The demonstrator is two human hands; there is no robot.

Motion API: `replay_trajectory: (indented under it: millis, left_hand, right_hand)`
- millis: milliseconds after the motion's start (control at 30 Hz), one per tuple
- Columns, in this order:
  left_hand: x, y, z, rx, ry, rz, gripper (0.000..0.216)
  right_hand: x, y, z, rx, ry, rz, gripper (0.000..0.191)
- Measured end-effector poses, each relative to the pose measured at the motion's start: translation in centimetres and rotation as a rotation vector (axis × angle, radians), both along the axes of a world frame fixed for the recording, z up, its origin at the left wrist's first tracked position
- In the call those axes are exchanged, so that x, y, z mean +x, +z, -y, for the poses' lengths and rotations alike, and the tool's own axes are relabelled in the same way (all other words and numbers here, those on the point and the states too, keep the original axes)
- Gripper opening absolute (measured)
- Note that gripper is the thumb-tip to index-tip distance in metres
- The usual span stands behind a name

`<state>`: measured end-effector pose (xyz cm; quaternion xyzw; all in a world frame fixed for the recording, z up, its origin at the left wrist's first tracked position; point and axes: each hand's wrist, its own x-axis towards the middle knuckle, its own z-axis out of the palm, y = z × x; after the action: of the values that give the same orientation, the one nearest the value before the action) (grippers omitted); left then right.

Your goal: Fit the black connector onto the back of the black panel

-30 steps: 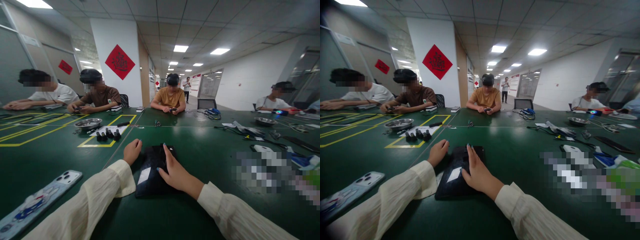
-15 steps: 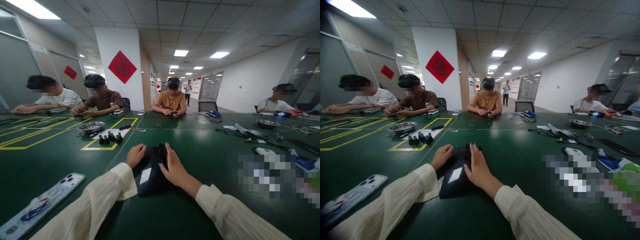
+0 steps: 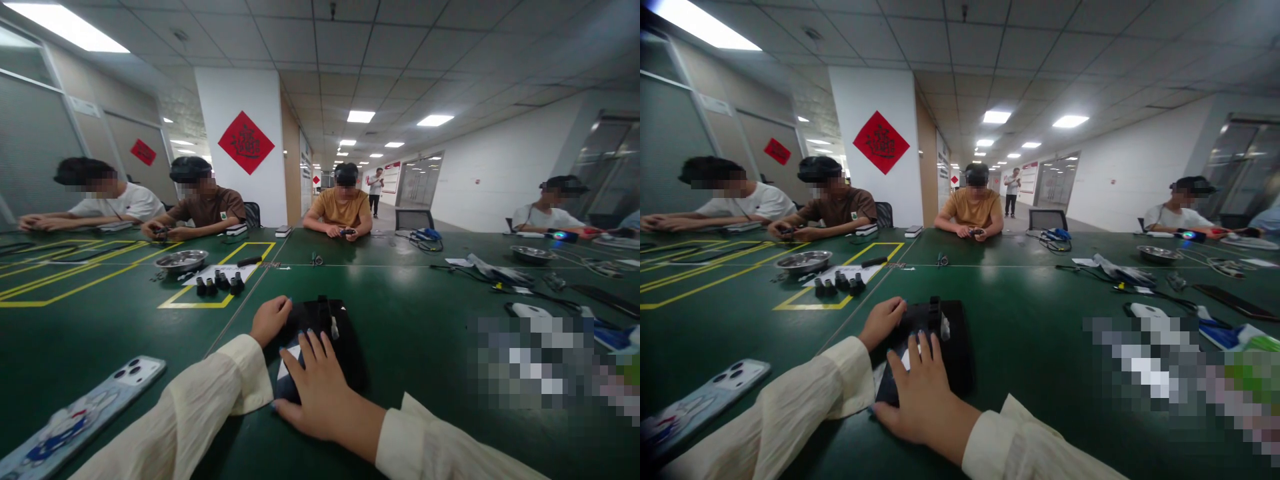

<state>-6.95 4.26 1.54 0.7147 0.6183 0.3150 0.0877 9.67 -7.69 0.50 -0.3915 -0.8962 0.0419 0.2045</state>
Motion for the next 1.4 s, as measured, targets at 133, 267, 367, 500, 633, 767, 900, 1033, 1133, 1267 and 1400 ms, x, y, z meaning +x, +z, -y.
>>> replay_trajectory:
  millis: [133, 267, 367, 500, 633, 767, 900, 1033, 1133, 1267, 1400]
  left_hand:
    - [-0.2, -0.2, -0.2, 0.015, -0.014, 0.019, 0.033]
    - [-0.4, -0.4, -0.5, 0.028, 0.0, -0.001, 0.037]
    - [-0.5, -0.5, -0.7, 0.039, 0.026, -0.024, 0.038]
    - [-0.5, -0.7, -0.7, 0.055, 0.016, -0.023, 0.038]
    - [-0.4, -0.5, -0.3, 0.027, 0.014, -0.02, 0.039]
    - [-0.3, -0.3, 0.0, 0.01, 0.001, -0.009, 0.041]
    - [-0.3, -0.4, 0.0, 0.007, -0.011, -0.009, 0.042]
    - [-0.4, -0.6, -0.1, -0.007, -0.023, -0.027, 0.042]
    - [-0.4, -0.8, -0.1, -0.035, -0.027, -0.029, 0.041]
    - [-0.3, -0.7, 0.1, -0.04, -0.034, -0.025, 0.041]
    - [0.0, -0.4, 0.6, -0.055, -0.048, -0.016, 0.04]
  right_hand:
    - [-0.6, 0.0, -0.4, -0.035, -0.043, 0.019, 0.077]
    - [-0.8, 0.5, -0.3, -0.076, -0.067, 0.043, 0.075]
    - [-0.8, 0.9, -0.3, -0.101, -0.075, 0.057, 0.071]
    - [-0.6, 1.1, -0.8, -0.115, -0.081, 0.071, 0.07]
    - [0.0, 1.1, -1.6, -0.125, -0.106, 0.093, 0.065]
    - [1.0, 0.9, -2.7, -0.124, -0.163, 0.121, 0.064]
    - [2.3, 0.4, -4.5, -0.143, -0.246, 0.175, 0.064]
    - [4.4, 0.1, -7.1, -0.17, -0.368, 0.243, 0.059]
    - [6.6, -0.1, -9.0, -0.174, -0.443, 0.283, 0.056]
    - [9.9, -0.2, -11.5, -0.217, -0.56, 0.331, 0.054]
    - [13.5, -0.2, -14.0, -0.279, -0.648, 0.377, 0.055]
